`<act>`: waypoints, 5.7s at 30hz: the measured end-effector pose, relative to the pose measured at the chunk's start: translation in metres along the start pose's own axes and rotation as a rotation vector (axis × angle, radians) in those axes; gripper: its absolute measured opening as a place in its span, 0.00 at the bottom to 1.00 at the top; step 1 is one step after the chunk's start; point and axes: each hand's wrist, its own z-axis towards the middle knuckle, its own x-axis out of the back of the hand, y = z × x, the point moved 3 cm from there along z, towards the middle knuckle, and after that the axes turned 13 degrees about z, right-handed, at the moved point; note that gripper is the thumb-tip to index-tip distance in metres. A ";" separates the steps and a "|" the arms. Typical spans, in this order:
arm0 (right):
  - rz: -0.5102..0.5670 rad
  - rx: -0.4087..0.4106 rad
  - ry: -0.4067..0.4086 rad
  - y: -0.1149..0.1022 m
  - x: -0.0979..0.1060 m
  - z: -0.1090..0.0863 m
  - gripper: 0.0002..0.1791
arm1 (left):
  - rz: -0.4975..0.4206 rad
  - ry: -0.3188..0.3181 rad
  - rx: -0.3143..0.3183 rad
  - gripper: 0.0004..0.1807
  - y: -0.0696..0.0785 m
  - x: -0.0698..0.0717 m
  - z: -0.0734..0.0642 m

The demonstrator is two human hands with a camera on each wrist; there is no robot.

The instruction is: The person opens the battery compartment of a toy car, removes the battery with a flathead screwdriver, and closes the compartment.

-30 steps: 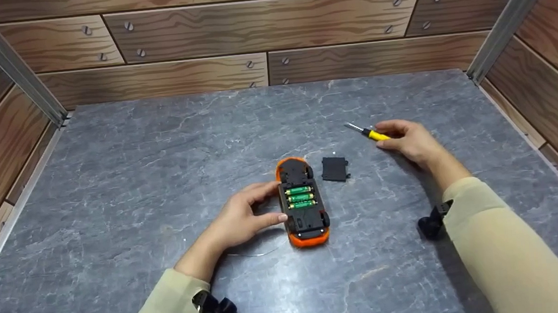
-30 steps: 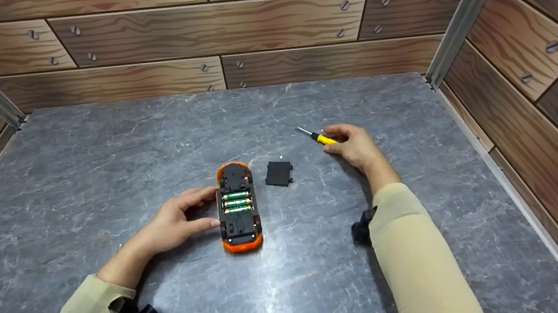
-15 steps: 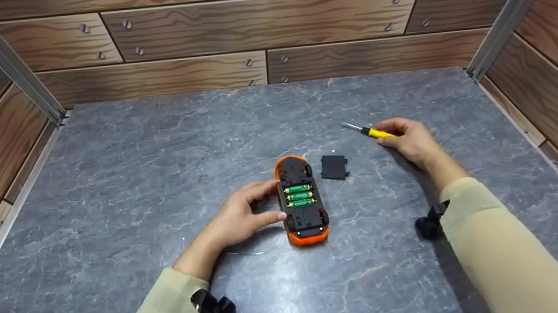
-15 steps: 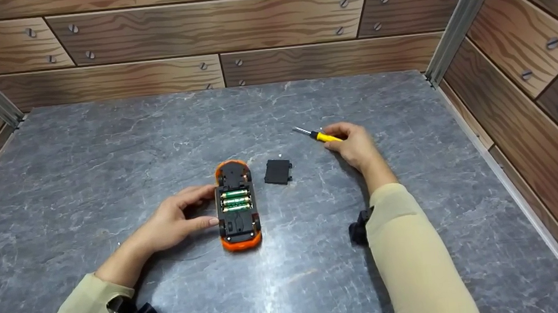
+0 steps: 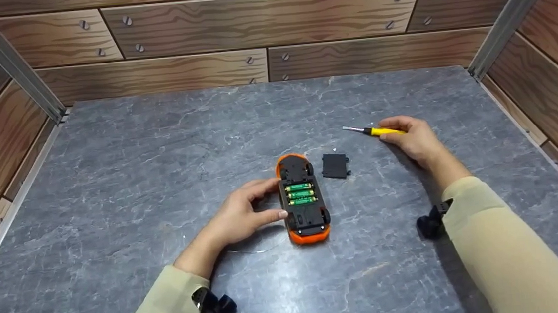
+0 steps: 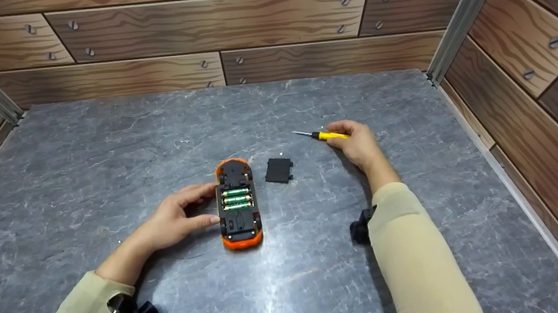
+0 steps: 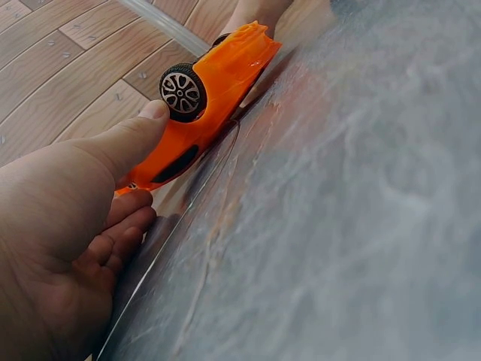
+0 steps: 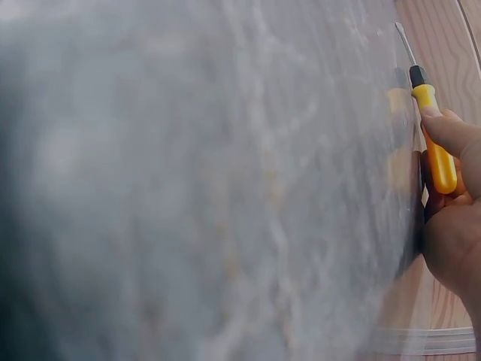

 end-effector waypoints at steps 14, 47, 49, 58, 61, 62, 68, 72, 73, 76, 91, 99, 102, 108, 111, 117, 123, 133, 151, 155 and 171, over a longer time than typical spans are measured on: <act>0.390 0.029 0.038 0.012 0.007 -0.004 0.22 | -0.012 -0.021 0.014 0.41 -0.002 -0.007 0.000; 0.782 0.352 0.017 -0.091 -0.066 -0.084 0.12 | 0.014 -0.009 0.003 0.43 -0.002 -0.002 0.001; 0.697 0.370 0.021 -0.092 -0.071 -0.088 0.11 | 0.013 -0.009 0.001 0.43 -0.002 -0.002 0.001; 0.519 0.443 -0.062 -0.095 -0.086 -0.097 0.11 | 0.009 0.000 -0.004 0.41 -0.001 -0.001 0.000; 0.472 0.459 -0.076 -0.095 -0.088 -0.097 0.11 | 0.011 -0.003 0.004 0.42 -0.002 -0.001 0.000; 0.461 0.463 -0.083 -0.095 -0.089 -0.097 0.10 | 0.011 -0.004 0.008 0.42 -0.002 -0.001 0.000; 0.392 0.503 -0.099 -0.094 -0.092 -0.097 0.14 | 0.002 -0.007 0.013 0.43 -0.003 0.000 0.000; 0.331 0.538 -0.082 -0.094 -0.093 -0.097 0.17 | 0.002 0.000 0.003 0.43 -0.003 0.000 -0.001; 0.316 0.544 -0.080 -0.094 -0.094 -0.097 0.17 | 0.001 0.001 0.000 0.42 -0.002 0.000 -0.001; 0.287 0.557 -0.075 -0.095 -0.095 -0.098 0.17 | -0.002 0.005 -0.008 0.42 -0.002 0.001 -0.001; 0.242 0.584 -0.063 -0.095 -0.099 -0.101 0.18 | -0.007 0.011 -0.008 0.40 -0.002 -0.001 -0.001; 0.238 0.558 -0.076 -0.094 -0.099 -0.101 0.21 | -0.006 0.004 -0.001 0.40 -0.002 -0.001 -0.002; 0.241 0.571 -0.094 -0.093 -0.098 -0.101 0.24 | -0.002 0.002 0.001 0.41 -0.002 -0.001 -0.002; 0.265 0.588 -0.138 -0.092 -0.096 -0.100 0.25 | -0.003 -0.003 0.006 0.41 -0.002 -0.001 -0.002; 0.274 0.587 -0.158 -0.092 -0.095 -0.100 0.25 | -0.002 0.000 0.002 0.41 -0.002 -0.001 -0.002; 0.311 0.572 -0.182 -0.094 -0.094 -0.099 0.21 | -0.004 0.009 -0.009 0.41 -0.002 0.000 -0.001; 0.314 0.575 -0.181 -0.097 -0.095 -0.100 0.15 | 0.002 0.006 -0.004 0.42 -0.001 0.001 0.000; 0.285 0.588 -0.186 -0.097 -0.098 -0.102 0.12 | 0.004 0.000 0.010 0.42 0.002 0.002 -0.002; 0.301 0.626 -0.141 -0.093 -0.104 -0.099 0.11 | 0.007 -0.001 0.005 0.41 0.002 0.000 -0.001; 0.362 0.608 -0.152 -0.091 -0.102 -0.097 0.11 | 0.013 -0.003 0.006 0.41 0.003 0.001 -0.001; 0.536 0.459 -0.183 -0.078 -0.088 -0.084 0.07 | 0.024 -0.012 0.029 0.43 0.004 0.001 0.000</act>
